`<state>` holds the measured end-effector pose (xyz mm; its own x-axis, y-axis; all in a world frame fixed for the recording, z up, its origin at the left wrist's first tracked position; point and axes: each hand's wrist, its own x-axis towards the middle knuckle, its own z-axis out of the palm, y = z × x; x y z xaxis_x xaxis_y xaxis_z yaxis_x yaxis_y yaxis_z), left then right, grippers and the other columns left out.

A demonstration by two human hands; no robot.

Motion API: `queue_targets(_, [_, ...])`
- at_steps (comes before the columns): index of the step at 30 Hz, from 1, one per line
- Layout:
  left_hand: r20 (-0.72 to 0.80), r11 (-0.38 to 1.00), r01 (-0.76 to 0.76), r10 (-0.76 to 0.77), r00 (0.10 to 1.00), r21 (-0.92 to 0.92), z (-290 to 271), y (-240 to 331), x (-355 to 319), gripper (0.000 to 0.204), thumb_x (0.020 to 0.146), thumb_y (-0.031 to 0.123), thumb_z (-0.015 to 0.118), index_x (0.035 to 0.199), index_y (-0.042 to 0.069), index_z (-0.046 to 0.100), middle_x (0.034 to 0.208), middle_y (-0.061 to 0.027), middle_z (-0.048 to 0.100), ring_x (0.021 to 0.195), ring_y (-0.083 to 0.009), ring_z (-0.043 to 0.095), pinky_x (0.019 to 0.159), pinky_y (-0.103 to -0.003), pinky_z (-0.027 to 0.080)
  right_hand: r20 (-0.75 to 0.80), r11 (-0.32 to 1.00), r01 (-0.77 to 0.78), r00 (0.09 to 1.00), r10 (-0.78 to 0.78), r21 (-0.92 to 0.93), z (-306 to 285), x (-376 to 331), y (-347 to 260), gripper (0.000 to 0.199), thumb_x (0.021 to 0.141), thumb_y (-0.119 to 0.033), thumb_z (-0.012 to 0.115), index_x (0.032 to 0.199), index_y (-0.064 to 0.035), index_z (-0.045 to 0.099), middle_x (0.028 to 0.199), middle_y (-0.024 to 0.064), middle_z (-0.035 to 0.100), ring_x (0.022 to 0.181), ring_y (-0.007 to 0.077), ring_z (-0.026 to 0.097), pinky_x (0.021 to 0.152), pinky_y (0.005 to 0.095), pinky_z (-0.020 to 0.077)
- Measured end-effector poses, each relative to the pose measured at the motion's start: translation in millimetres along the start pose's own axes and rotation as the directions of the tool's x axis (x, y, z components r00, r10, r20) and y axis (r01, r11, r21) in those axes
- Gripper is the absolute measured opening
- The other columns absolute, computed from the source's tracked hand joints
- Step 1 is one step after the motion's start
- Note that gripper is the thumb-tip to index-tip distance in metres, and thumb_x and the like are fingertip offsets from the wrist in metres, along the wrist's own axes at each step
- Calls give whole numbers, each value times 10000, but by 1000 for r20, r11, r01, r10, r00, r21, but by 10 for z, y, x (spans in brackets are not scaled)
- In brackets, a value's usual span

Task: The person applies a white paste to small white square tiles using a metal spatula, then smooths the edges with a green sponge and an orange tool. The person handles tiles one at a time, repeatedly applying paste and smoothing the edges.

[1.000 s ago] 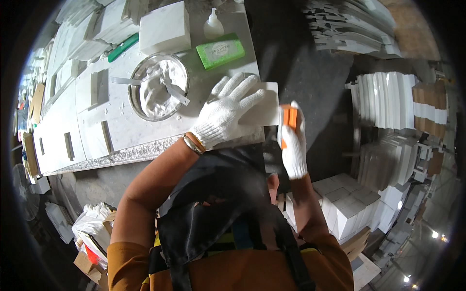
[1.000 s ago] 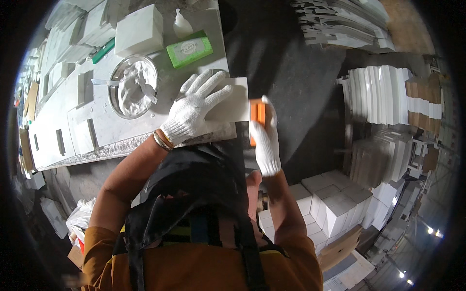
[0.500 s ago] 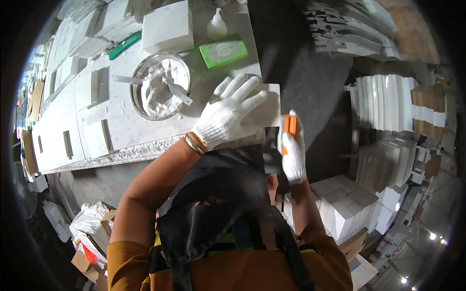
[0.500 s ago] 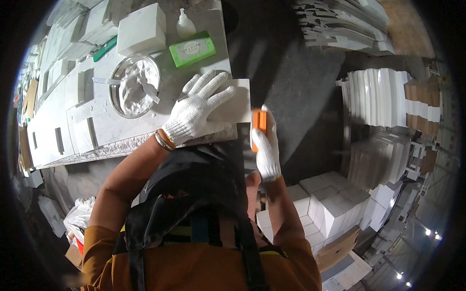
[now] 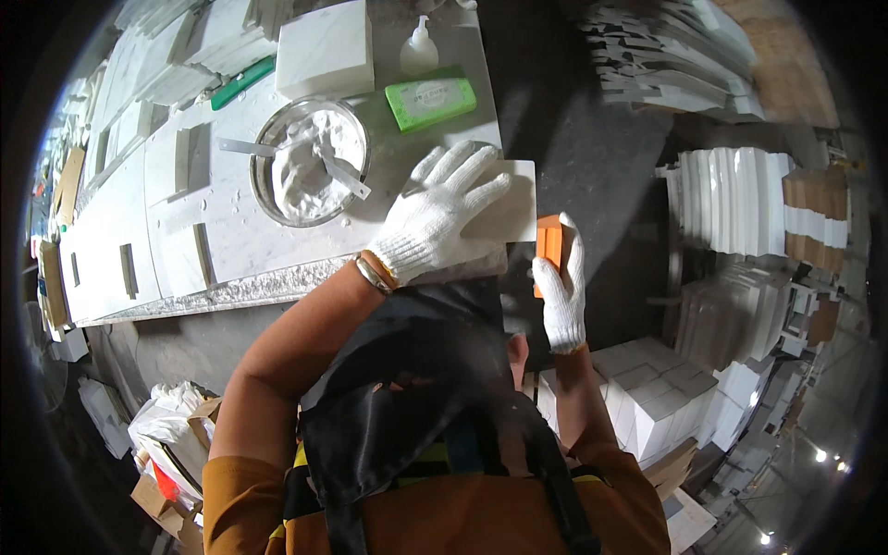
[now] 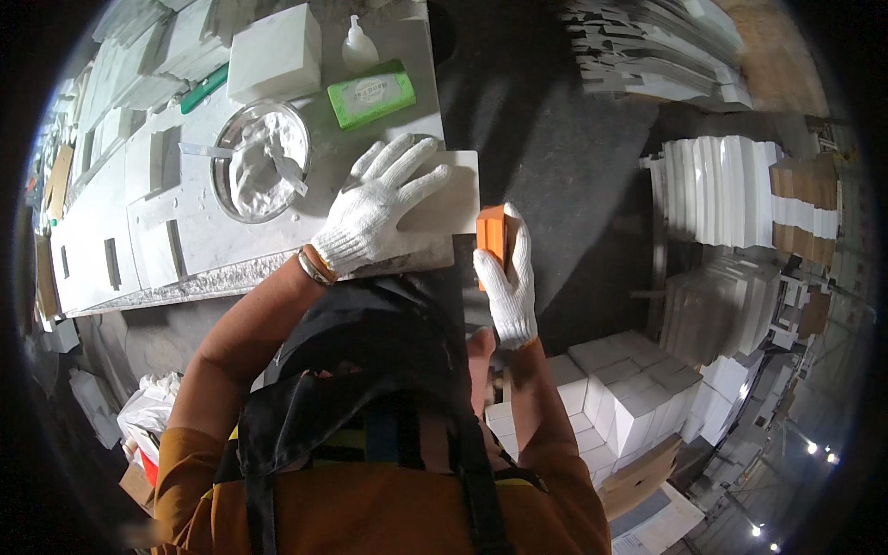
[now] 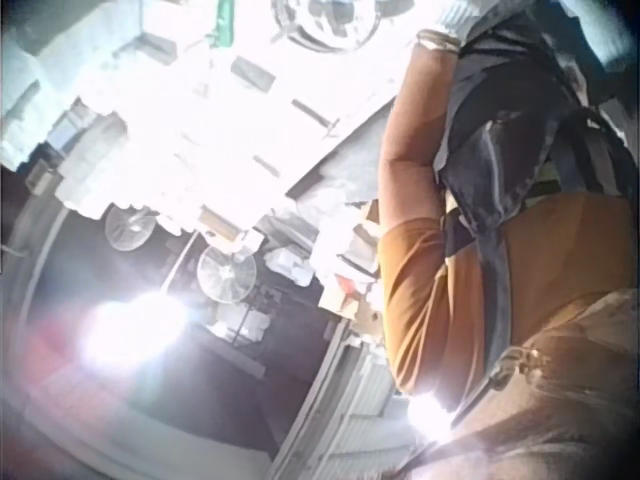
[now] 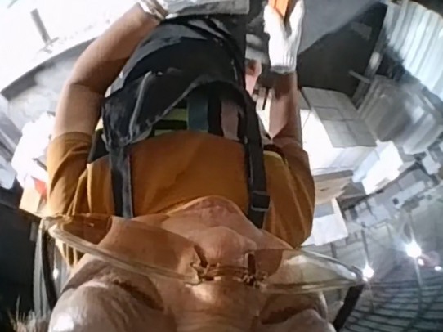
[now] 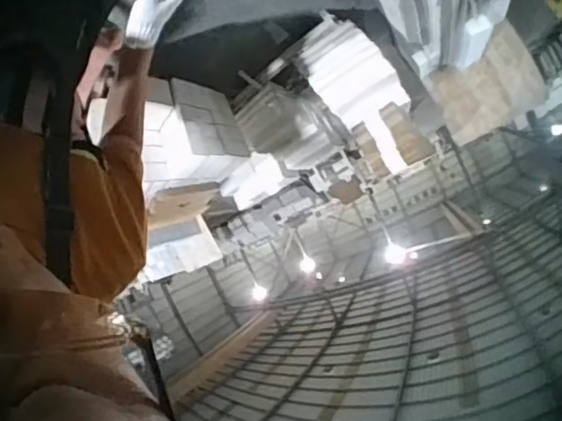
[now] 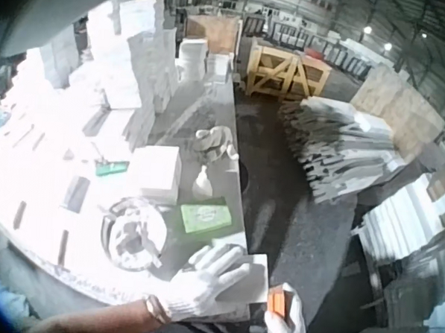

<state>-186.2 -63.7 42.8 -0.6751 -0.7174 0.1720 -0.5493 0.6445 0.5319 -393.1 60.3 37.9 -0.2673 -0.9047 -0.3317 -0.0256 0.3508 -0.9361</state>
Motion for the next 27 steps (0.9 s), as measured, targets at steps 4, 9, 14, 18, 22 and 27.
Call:
queue_targets(4, [1, 1000, -3, 3, 1000, 28, 21, -12, -14, 713, 713, 426, 782, 1338, 150, 575, 1482, -157, 409, 1395, -373, 352, 1151, -540, 268, 6, 927, 330, 942, -335, -175, 162, 602, -128, 645, 921, -223, 648, 1472, -48, 360, 1330, 116, 506, 1098, 183, 551, 928, 304, 474])
queue_targets(9, [-20, 1000, -14, 14, 1000, 0, 63, -13, 19, 713, 712, 425, 783, 1337, 150, 575, 1480, -158, 410, 1392, -372, 356, 1154, -530, 268, 20, 928, 349, 937, -350, -131, 139, 984, -161, 662, 922, -295, 653, 1471, -53, 373, 1348, 130, 516, 1154, 180, 538, 978, 311, 446])
queue_targets(14, [-31, 1000, 5, -6, 999, -27, 14, 3, -7, 675, 688, 368, 779, 1296, 135, 600, 1464, -149, 431, 1382, -366, 369, 1148, -526, 285, 14, 991, 102, 995, -101, -82, -48, 112, 82, 658, 928, -273, 625, 1487, -70, 344, 1334, 103, 501, 1067, 146, 549, 905, 290, 471])
queue_targets(18, [-21, 1000, 11, -11, 1000, 12, 17, 3, -53, 704, 701, 410, 785, 1323, 148, 584, 1473, -152, 420, 1391, -365, 359, 1147, -530, 278, 15, 1000, -24, 1000, 24, 0, 25, 206, 72, 651, 920, -271, 632, 1481, -86, 360, 1317, 82, 510, 1008, 128, 557, 832, 258, 487])
queue_targets(22, [-31, 1000, -8, 8, 999, 25, 68, -1, 0, 705, 711, 414, 780, 1334, 155, 577, 1483, -150, 411, 1394, -365, 356, 1150, -517, 277, 9, 964, 167, 985, -173, 205, 183, 953, -63, 646, 903, -322, 665, 1457, -100, 416, 1342, 63, 517, 1171, 150, 525, 1000, 289, 418])
queue_targets(27, [-29, 999, -8, 9, 1000, 43, 66, -4, -6, 704, 705, 400, 779, 1329, 141, 580, 1483, -147, 412, 1396, -366, 354, 1153, -507, 278, -10, 954, 155, 987, -158, 256, 100, 748, 126, 648, 901, -317, 671, 1466, -125, 419, 1331, 43, 527, 1142, 145, 540, 959, 288, 449])
